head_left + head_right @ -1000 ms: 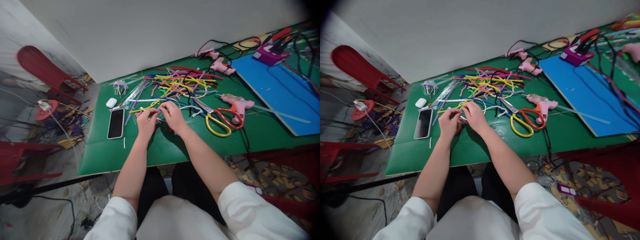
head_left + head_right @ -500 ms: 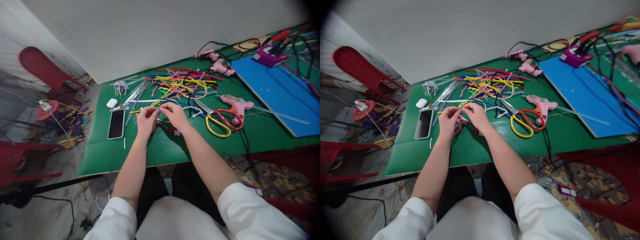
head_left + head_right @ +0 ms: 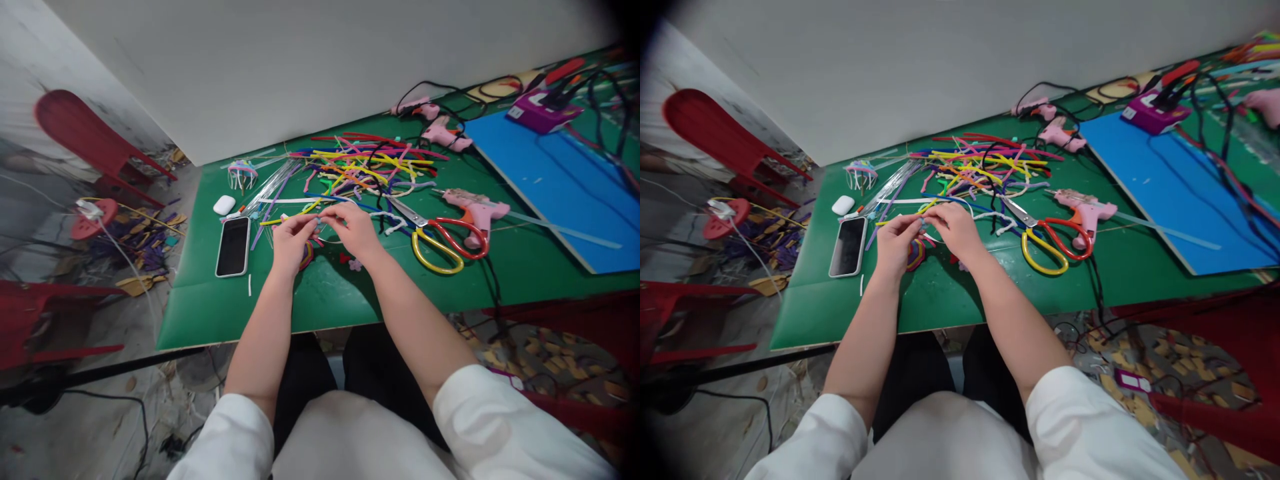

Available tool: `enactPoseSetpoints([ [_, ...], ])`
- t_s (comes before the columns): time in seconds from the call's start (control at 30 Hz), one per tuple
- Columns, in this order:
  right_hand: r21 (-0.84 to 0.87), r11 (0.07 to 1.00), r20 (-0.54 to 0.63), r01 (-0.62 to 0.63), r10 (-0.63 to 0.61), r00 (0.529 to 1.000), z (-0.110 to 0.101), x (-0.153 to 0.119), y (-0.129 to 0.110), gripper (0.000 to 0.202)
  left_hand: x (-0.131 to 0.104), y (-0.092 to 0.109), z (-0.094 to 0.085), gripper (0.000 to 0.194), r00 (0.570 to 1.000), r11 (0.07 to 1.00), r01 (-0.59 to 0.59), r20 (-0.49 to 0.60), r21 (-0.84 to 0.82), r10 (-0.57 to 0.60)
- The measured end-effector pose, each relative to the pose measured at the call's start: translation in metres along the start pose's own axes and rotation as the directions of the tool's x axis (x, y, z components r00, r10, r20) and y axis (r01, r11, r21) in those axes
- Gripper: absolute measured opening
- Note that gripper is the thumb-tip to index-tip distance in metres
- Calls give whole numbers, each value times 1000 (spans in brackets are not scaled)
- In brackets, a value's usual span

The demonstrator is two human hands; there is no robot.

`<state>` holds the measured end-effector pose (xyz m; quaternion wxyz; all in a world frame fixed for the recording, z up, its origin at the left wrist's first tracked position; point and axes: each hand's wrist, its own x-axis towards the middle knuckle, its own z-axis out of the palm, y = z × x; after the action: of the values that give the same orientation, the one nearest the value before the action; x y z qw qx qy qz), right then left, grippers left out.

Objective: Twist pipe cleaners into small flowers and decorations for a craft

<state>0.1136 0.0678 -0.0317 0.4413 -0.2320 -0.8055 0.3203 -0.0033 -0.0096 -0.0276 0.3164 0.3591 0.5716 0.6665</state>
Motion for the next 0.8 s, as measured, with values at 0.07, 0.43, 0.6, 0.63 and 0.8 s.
enactPoseSetpoints([
  [0.07,-42,998,2,49,-49,999,0,0,0,8,0,0,0,18,1000,1000,-1,4,5,1],
  [0.43,-80,993,16,85,-84,996,1,-1,-1,11,-1,-1,1,21,1000,998,5,-9,-65,-6],
  [0.6,-44,997,-21,60,-61,998,-1,0,0,9,-1,-3,0,37,996,996,-61,62,-62,65],
  [0.63,-40,998,-27,56,-57,998,-1,0,0,9,-1,-4,0,38,995,996,-72,67,-49,75],
  [0.8,-31,998,-23,46,-47,999,-1,0,0,9,-1,-5,-1,41,992,993,-117,48,26,116],
])
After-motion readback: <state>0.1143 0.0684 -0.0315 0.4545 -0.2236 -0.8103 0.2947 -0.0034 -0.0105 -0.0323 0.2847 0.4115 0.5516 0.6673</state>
